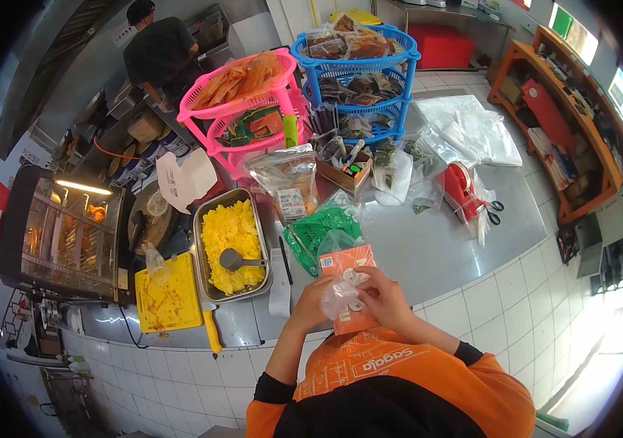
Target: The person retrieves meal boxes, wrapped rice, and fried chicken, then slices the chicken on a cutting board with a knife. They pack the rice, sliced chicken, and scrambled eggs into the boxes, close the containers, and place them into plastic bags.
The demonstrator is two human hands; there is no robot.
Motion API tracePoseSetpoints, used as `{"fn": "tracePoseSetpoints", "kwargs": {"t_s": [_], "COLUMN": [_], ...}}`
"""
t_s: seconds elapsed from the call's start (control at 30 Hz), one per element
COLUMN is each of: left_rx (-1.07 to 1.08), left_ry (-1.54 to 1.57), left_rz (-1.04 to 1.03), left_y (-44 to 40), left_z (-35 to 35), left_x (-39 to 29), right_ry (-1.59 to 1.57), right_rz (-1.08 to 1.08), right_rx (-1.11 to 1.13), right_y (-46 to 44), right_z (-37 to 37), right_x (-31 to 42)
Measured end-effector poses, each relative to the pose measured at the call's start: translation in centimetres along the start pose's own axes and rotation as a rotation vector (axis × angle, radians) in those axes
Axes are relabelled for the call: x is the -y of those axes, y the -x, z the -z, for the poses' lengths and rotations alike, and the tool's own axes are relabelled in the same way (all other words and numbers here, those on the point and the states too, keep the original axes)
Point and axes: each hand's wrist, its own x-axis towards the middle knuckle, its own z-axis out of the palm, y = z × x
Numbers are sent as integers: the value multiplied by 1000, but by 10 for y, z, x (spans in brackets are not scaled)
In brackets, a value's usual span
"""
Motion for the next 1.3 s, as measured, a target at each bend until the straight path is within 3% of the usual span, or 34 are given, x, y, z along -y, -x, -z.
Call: {"fn": "tracePoseSetpoints", "kwargs": {"t_s": [0.07,0.17,0.33,0.43,0.53,0.63,0.83,0.93,1.03,1.13,1.3], "left_rx": [-10,-126,-105,-104,-108,-145,-208,-190,-163,-120,-125], "left_ry": [-120,-209,-233,-233,-243,-183,-58,-48,-17,105,106], "left_rz": [-143,-142,-89,-59,-5,26,37,63,123,255,310], "left_y": [-4,-2,-13,-13,-13,-17,-15,-10,-11,-11,-9], "left_z": [0,-7,-7,-9,-12,-15,-19,-18,-12,-3,-5], "left_x": [-16,-12,-36,-35,-34,-35,-26,-19,-24,-27,-28], "right_ry": [148,335,499,461,833,766,871,968,988,922,919], "right_rz": [36,210,471,496,587,635,590,641,534,727,501], "right_rx": [118,216,403,409,258,112,-110,-27,321,444,441], "right_y": [-5,-14,-40,-45,-38,-41,-34,-27,-28,-40,-43], "right_z": [12,20,35,37,33,40,23,25,28,30,28], "right_x": [1,-12,-28,-37,-34,-25,-22,-7,-15,-20,0]}}
